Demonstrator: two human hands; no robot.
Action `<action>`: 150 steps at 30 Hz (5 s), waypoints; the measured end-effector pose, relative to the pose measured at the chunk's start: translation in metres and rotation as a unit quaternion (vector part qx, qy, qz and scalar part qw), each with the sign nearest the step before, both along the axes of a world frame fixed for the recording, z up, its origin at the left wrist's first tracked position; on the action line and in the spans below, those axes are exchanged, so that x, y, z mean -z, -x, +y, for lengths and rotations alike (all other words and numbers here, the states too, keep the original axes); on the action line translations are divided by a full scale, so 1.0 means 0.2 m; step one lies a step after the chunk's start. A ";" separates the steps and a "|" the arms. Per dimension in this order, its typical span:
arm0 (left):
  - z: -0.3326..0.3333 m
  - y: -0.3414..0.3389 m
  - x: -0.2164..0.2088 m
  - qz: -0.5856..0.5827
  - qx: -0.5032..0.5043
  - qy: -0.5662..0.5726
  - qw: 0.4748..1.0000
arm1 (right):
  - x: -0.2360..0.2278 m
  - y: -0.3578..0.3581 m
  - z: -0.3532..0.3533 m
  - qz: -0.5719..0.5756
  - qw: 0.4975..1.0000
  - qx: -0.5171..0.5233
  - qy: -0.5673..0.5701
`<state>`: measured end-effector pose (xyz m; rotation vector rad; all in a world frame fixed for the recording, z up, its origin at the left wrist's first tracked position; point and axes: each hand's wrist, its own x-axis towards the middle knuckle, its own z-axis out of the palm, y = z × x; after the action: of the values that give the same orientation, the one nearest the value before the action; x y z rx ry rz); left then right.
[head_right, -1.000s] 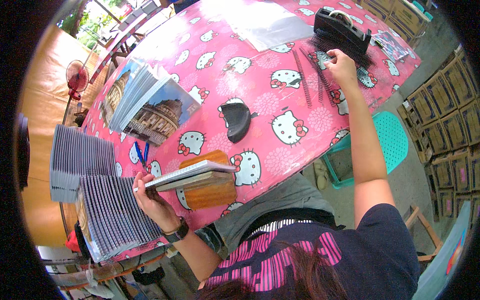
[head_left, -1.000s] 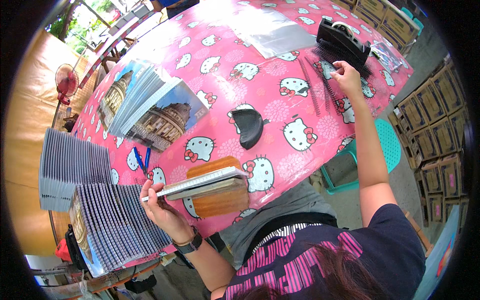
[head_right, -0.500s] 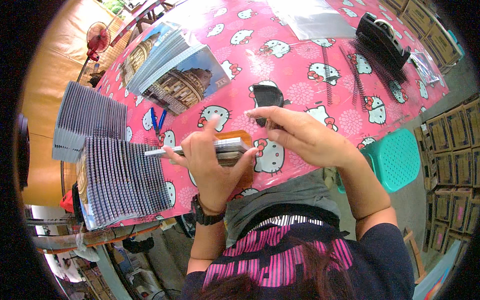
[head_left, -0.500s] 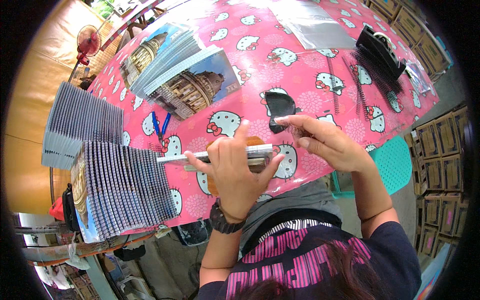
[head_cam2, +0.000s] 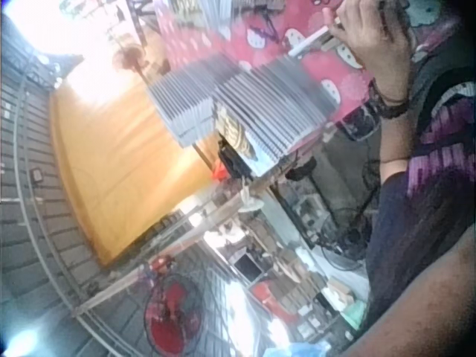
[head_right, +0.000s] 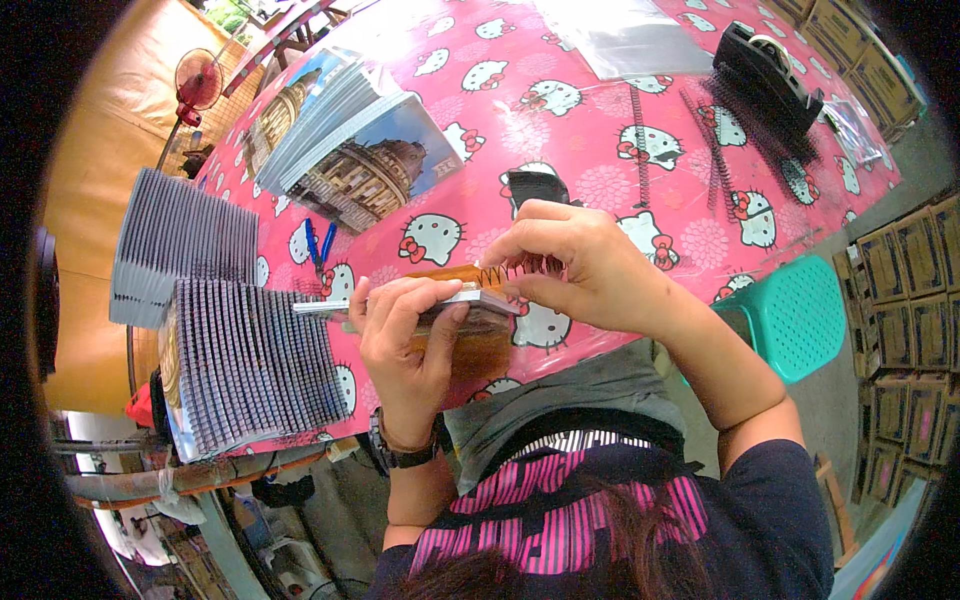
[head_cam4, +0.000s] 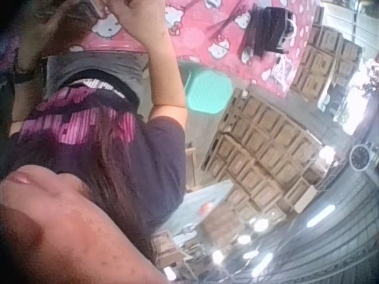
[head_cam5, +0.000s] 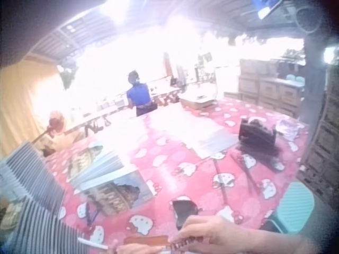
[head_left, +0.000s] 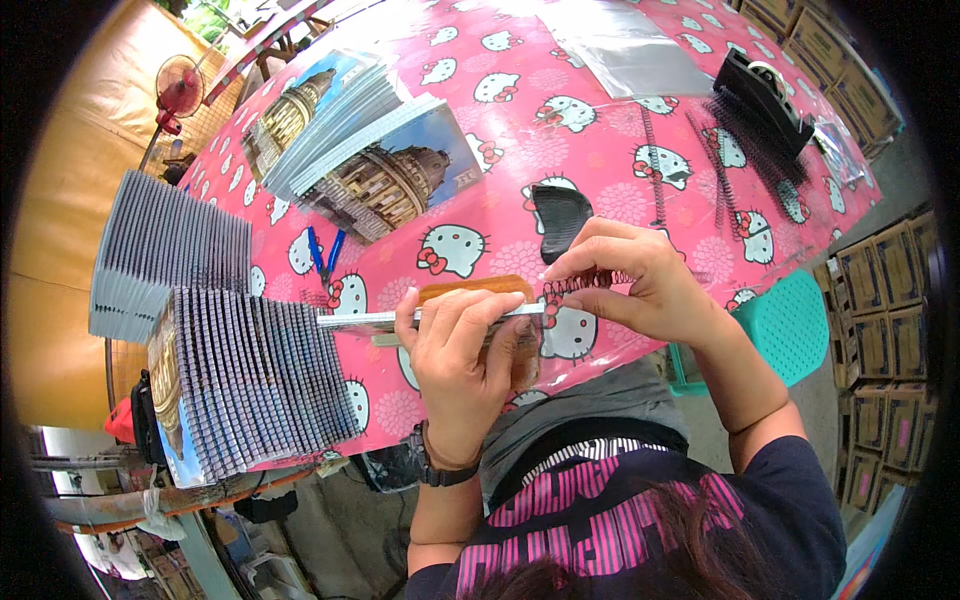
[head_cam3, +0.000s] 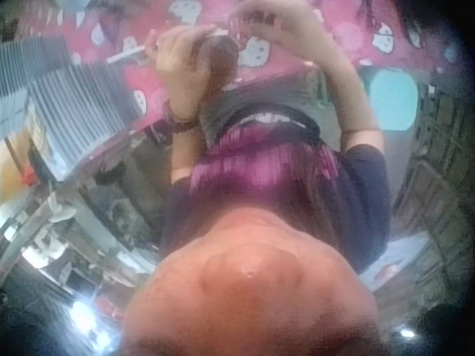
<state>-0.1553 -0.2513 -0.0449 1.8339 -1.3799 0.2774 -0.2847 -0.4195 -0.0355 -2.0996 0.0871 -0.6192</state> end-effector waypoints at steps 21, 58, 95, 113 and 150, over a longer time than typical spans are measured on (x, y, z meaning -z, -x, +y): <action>-0.02 0.00 -0.02 0.004 0.015 0.004 1.000 | 0.04 -0.04 0.01 -0.116 0.983 -0.048 0.133; -0.07 0.04 0.10 -0.065 -0.034 0.097 0.993 | 0.03 -0.02 0.06 -0.065 0.987 0.008 0.145; 0.01 -0.05 0.00 -0.019 0.023 -0.047 0.998 | 0.37 -0.26 -0.28 0.212 0.960 0.035 0.180; 0.09 -0.16 0.05 0.005 -0.080 0.042 0.996 | 0.10 -0.24 -0.13 0.201 0.966 -0.107 -0.121; 0.20 -0.29 0.27 0.448 -0.045 0.366 0.815 | 0.06 -0.48 -0.04 0.169 0.977 -0.131 -0.017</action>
<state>-0.0975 -0.2119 -0.0997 1.0970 -0.4058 -0.0376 -0.1884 -0.4283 -0.0466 -2.1176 0.0105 -0.1002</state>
